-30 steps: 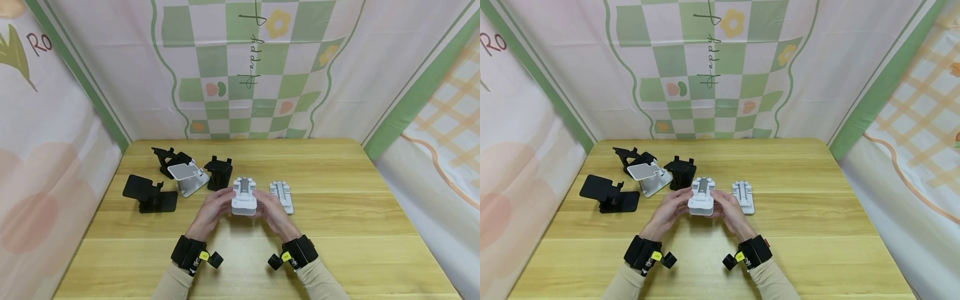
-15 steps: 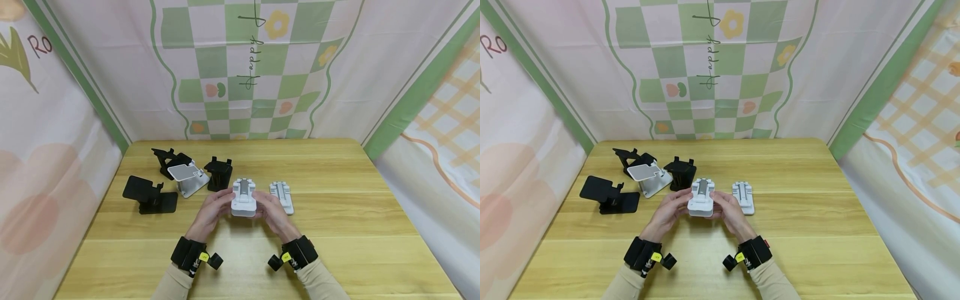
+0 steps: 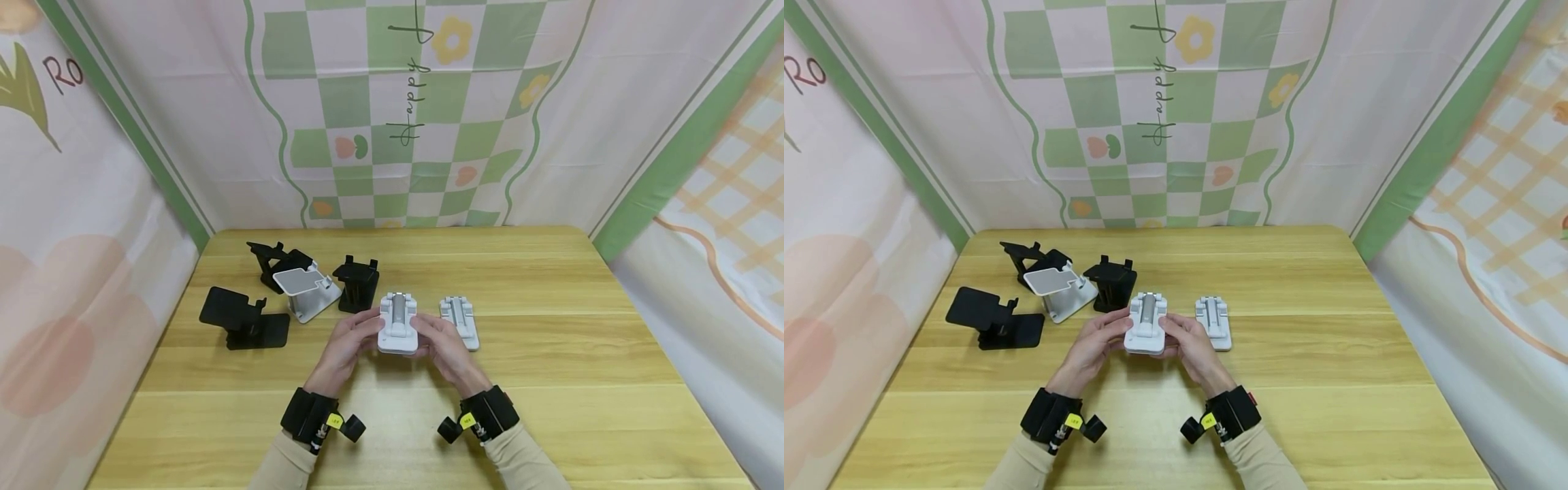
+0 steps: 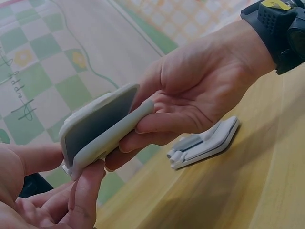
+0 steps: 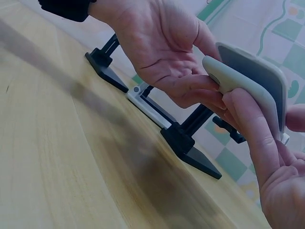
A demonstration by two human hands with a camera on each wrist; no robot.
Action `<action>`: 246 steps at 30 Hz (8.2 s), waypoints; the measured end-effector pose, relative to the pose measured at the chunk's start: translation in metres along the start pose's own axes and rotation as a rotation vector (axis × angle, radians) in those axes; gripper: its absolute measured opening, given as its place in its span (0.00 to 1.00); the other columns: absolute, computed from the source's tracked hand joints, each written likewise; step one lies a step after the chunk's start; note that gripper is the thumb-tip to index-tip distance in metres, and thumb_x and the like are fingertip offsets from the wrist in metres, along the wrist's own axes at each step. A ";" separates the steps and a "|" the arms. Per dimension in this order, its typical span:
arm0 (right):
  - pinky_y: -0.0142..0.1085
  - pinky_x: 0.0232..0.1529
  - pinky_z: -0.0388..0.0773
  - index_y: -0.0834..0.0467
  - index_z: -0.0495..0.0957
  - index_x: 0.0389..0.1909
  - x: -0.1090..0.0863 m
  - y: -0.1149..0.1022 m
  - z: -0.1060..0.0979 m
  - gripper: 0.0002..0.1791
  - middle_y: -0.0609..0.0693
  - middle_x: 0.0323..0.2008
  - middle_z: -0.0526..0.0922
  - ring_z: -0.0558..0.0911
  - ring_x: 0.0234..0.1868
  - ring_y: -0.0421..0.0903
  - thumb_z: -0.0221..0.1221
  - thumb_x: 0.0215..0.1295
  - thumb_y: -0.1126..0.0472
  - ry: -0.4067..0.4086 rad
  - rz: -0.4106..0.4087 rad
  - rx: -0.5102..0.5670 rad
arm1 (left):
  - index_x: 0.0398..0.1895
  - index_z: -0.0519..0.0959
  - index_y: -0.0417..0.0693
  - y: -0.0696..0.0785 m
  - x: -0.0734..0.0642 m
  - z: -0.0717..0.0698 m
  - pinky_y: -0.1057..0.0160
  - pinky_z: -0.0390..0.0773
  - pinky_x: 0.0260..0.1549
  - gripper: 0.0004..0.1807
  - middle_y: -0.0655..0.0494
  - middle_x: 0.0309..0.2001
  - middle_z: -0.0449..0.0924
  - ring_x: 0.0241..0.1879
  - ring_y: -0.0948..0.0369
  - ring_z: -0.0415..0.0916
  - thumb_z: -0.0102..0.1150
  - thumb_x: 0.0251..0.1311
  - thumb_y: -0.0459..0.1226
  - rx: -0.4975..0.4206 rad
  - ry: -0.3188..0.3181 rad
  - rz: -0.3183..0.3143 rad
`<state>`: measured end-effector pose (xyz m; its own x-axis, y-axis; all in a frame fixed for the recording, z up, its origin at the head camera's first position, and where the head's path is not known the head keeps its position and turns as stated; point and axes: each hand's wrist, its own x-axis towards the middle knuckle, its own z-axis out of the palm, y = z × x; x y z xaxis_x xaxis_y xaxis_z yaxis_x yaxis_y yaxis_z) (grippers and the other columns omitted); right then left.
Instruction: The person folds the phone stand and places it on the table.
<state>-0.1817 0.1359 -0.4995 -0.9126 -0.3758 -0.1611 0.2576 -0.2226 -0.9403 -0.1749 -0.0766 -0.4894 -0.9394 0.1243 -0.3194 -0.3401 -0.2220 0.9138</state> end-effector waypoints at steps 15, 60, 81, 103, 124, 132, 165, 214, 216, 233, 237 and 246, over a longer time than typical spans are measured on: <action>0.31 0.35 0.86 0.81 0.61 0.68 -0.001 0.003 0.000 0.28 0.50 0.42 0.89 0.88 0.36 0.42 0.50 0.80 0.62 0.000 -0.004 -0.014 | 0.68 0.74 0.34 -0.008 0.001 0.003 0.65 0.78 0.42 0.26 0.39 0.60 0.81 0.44 0.63 0.82 0.64 0.67 0.32 -0.027 0.049 0.016; 0.23 0.51 0.77 0.67 0.67 0.72 -0.033 -0.025 -0.119 0.35 0.43 0.56 0.82 0.79 0.48 0.28 0.59 0.76 0.47 0.501 0.047 -0.370 | 0.65 0.76 0.38 -0.015 -0.003 -0.019 0.54 0.84 0.51 0.23 0.39 0.58 0.83 0.51 0.50 0.82 0.60 0.74 0.40 0.134 0.050 0.074; 0.23 0.47 0.78 0.62 0.64 0.76 -0.040 -0.021 -0.162 0.42 0.44 0.61 0.78 0.80 0.45 0.26 0.60 0.72 0.39 0.549 0.139 -0.388 | 0.63 0.78 0.36 -0.020 -0.003 -0.024 0.57 0.86 0.47 0.21 0.38 0.57 0.83 0.49 0.50 0.83 0.59 0.74 0.39 0.130 0.085 0.086; 0.42 0.53 0.75 0.69 0.78 0.62 -0.039 -0.026 -0.150 0.31 0.69 0.57 0.82 0.79 0.59 0.61 0.56 0.77 0.45 0.620 0.071 -0.911 | 0.64 0.77 0.36 -0.021 -0.004 -0.025 0.55 0.85 0.49 0.20 0.38 0.56 0.83 0.48 0.53 0.83 0.58 0.74 0.37 0.135 0.084 0.080; 0.31 0.29 0.69 0.70 0.84 0.49 -0.035 -0.024 -0.145 0.20 0.66 0.39 0.87 0.82 0.36 0.53 0.61 0.74 0.54 0.707 0.019 -1.060 | 0.65 0.77 0.35 -0.025 -0.002 -0.024 0.59 0.85 0.47 0.21 0.38 0.55 0.83 0.46 0.54 0.83 0.58 0.74 0.38 0.117 0.079 0.061; 0.30 0.26 0.68 0.70 0.83 0.49 -0.035 -0.023 -0.146 0.20 0.65 0.38 0.86 0.80 0.33 0.50 0.61 0.74 0.55 0.707 0.021 -1.051 | 0.64 0.77 0.37 -0.024 -0.002 -0.023 0.58 0.85 0.49 0.21 0.37 0.56 0.83 0.46 0.54 0.83 0.59 0.74 0.39 0.128 0.080 0.052; 0.42 0.37 0.70 0.68 0.83 0.50 -0.040 -0.028 -0.134 0.20 0.64 0.44 0.83 0.81 0.41 0.58 0.53 0.77 0.54 0.862 -0.162 -1.073 | 0.37 0.86 0.38 0.052 0.023 -0.014 0.62 0.87 0.37 0.31 0.49 0.35 0.90 0.32 0.61 0.88 0.56 0.71 0.60 0.203 0.317 0.097; 0.30 0.61 0.77 0.68 0.68 0.71 -0.022 -0.050 -0.056 0.26 0.68 0.65 0.75 0.79 0.62 0.52 0.51 0.82 0.55 0.177 -0.265 -0.581 | 0.14 0.66 0.38 0.108 -0.013 -0.005 0.67 0.68 0.16 0.16 0.58 0.13 0.67 0.13 0.63 0.66 0.50 0.62 0.29 0.355 -0.298 0.420; 0.37 0.60 0.80 0.69 0.66 0.72 -0.018 -0.046 -0.052 0.27 0.69 0.65 0.74 0.81 0.60 0.52 0.50 0.83 0.54 0.100 -0.226 -0.502 | 0.16 0.65 0.34 0.109 -0.013 -0.005 0.68 0.66 0.15 0.15 0.59 0.14 0.65 0.12 0.63 0.64 0.50 0.60 0.29 0.383 -0.376 0.440; 0.30 0.37 0.82 0.53 0.87 0.45 -0.002 -0.022 -0.016 0.15 0.46 0.40 0.88 0.86 0.38 0.38 0.50 0.78 0.64 -0.373 0.032 -0.157 | 0.14 0.59 0.37 0.109 -0.014 -0.003 0.69 0.57 0.16 0.17 0.65 0.16 0.56 0.13 0.67 0.55 0.49 0.57 0.28 0.463 -0.671 0.458; 0.29 0.36 0.83 0.54 0.87 0.45 -0.003 -0.020 -0.016 0.15 0.47 0.39 0.89 0.87 0.37 0.39 0.51 0.77 0.66 -0.371 0.027 -0.142 | 0.14 0.58 0.37 0.108 -0.014 -0.002 0.69 0.58 0.16 0.17 0.65 0.16 0.55 0.13 0.66 0.55 0.50 0.58 0.28 0.463 -0.674 0.467; 0.28 0.35 0.82 0.55 0.86 0.47 -0.003 -0.017 -0.018 0.14 0.46 0.37 0.90 0.87 0.35 0.37 0.51 0.78 0.65 -0.392 -0.032 -0.140 | 0.15 0.56 0.38 0.108 -0.014 -0.003 0.70 0.57 0.15 0.18 0.65 0.16 0.52 0.13 0.66 0.54 0.49 0.60 0.29 0.456 -0.654 0.481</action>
<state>-0.1888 0.1575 -0.4882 -0.7227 -0.6905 -0.0299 0.1608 -0.1259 -0.9789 -0.1989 -0.1046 -0.3873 -0.7166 0.6689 0.1977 0.2600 -0.0068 0.9656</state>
